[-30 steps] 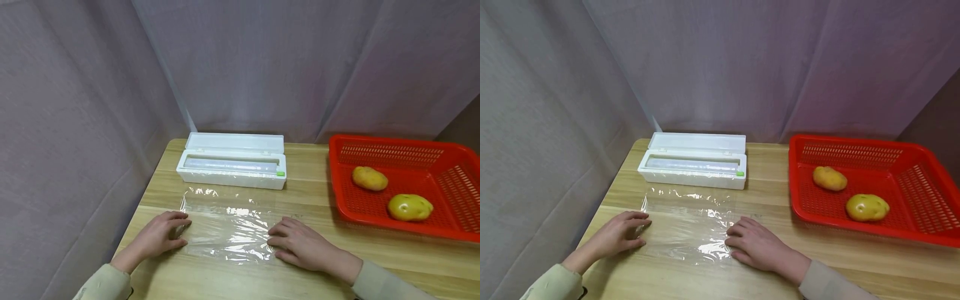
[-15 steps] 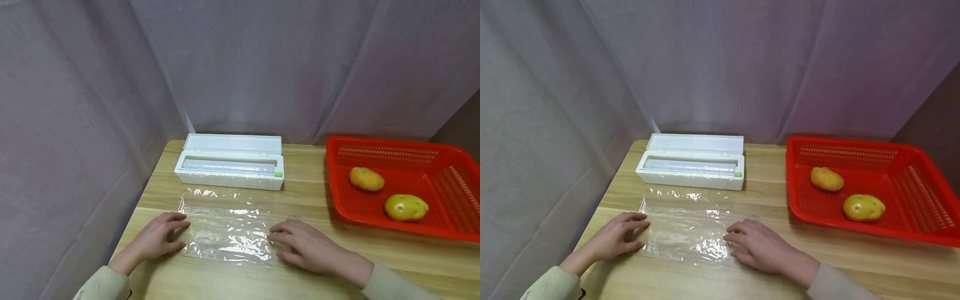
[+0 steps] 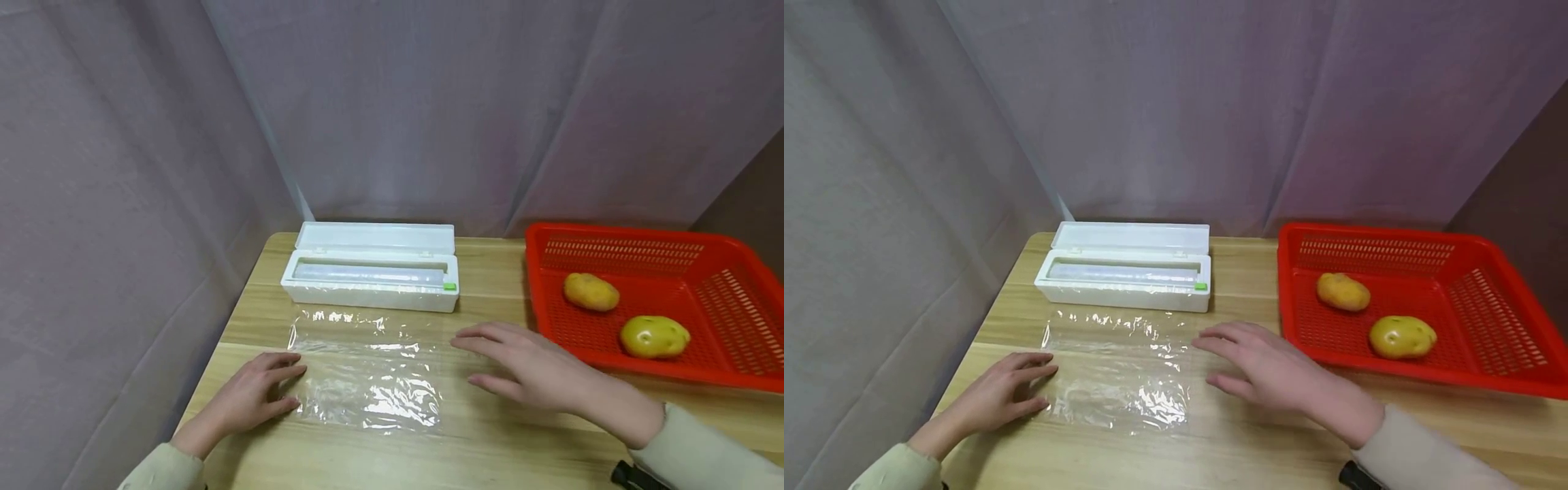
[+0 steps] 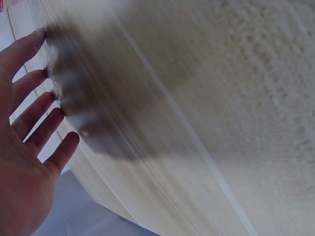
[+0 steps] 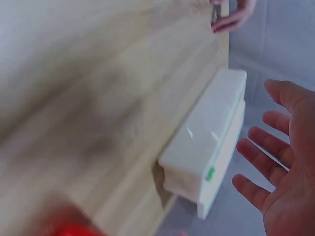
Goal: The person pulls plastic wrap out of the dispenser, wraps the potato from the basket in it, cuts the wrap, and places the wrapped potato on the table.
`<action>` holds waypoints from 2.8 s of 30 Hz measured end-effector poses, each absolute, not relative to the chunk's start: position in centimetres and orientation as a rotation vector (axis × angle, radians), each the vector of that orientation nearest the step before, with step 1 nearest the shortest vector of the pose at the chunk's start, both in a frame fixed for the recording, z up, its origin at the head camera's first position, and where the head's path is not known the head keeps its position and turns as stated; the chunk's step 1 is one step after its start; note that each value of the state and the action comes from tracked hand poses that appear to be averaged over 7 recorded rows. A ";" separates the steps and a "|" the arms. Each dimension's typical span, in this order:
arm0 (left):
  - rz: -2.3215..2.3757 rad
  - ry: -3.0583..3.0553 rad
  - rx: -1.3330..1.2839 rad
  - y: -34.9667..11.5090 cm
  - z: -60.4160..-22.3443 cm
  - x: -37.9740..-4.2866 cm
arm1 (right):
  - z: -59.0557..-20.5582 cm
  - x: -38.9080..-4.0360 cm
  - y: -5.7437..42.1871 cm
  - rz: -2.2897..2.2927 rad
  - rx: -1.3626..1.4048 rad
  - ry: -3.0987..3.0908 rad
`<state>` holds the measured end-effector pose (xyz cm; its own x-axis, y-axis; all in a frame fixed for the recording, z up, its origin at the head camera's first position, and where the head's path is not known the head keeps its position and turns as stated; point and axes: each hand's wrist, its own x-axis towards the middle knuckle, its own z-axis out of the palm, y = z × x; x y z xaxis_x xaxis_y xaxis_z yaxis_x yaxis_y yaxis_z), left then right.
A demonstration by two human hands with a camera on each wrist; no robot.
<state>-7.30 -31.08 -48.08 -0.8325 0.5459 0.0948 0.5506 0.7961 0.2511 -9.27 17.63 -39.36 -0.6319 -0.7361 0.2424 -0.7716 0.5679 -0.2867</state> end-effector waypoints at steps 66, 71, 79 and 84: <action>-0.387 -2.931 -0.914 -31.0 -48.2 -6.9 | -39.3 -22.0 36.4 0.233 0.653 -3.361; -0.389 -2.924 -0.916 -31.0 -48.3 -6.9 | -40.2 -22.3 36.5 0.268 0.676 -3.370; -0.407 -2.925 -0.906 -31.0 -48.3 -6.8 | -41.4 -23.0 36.4 0.324 0.675 -3.411; -0.413 -2.922 -0.910 -31.1 -48.4 -6.8 | -41.8 -23.2 36.1 0.311 0.670 -3.438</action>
